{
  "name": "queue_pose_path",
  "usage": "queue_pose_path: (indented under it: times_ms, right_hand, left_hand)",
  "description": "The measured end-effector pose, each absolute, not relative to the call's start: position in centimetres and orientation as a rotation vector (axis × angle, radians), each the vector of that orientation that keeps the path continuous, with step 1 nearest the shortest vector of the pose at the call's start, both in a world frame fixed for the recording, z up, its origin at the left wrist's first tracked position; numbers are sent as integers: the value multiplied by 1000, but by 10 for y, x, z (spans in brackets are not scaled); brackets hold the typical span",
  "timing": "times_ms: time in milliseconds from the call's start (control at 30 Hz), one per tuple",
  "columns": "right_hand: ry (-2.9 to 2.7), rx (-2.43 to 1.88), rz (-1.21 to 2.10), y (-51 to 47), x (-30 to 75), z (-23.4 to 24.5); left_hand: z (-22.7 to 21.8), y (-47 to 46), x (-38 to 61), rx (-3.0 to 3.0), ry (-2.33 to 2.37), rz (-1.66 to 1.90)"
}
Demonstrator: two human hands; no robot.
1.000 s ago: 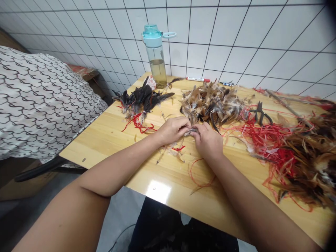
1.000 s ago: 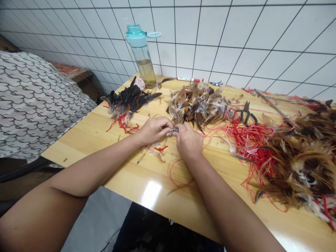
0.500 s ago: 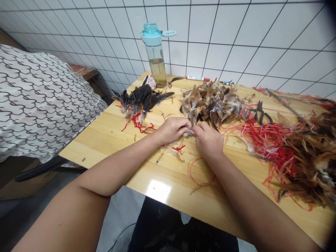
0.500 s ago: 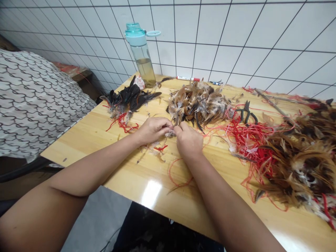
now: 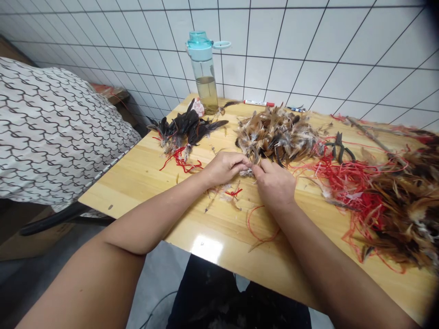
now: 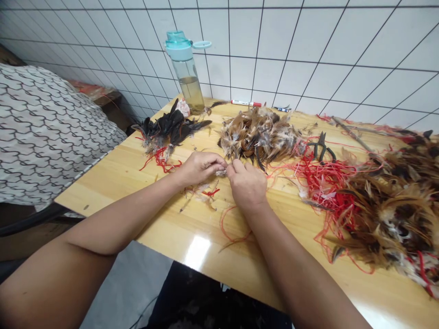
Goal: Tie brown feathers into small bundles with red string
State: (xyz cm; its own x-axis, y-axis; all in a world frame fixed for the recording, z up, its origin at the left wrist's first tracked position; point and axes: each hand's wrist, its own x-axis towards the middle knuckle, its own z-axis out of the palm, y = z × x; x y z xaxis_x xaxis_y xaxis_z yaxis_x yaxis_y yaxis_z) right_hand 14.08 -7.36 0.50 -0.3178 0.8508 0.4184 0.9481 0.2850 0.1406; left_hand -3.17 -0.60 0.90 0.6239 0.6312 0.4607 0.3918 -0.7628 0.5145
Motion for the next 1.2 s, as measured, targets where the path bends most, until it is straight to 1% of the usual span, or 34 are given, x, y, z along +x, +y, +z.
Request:
queue_pose_path:
  times_ms: [300, 500, 767, 1200]
  right_hand:
    - [-2300, -1709, -552, -73, 141, 6]
    - [-2293, -1682, -536, -73, 144, 4]
    - [-2292, -1721, -485, -71, 145, 5]
    - [-2348, -1910, -400, -65, 148, 4]
  left_hand:
    - [6, 1, -34, 2195, 857, 882]
    - [5, 4, -37, 2106, 887, 827]
    - [11, 2, -39, 2178, 950, 720]
    - [11, 3, -41, 2176, 846, 659]
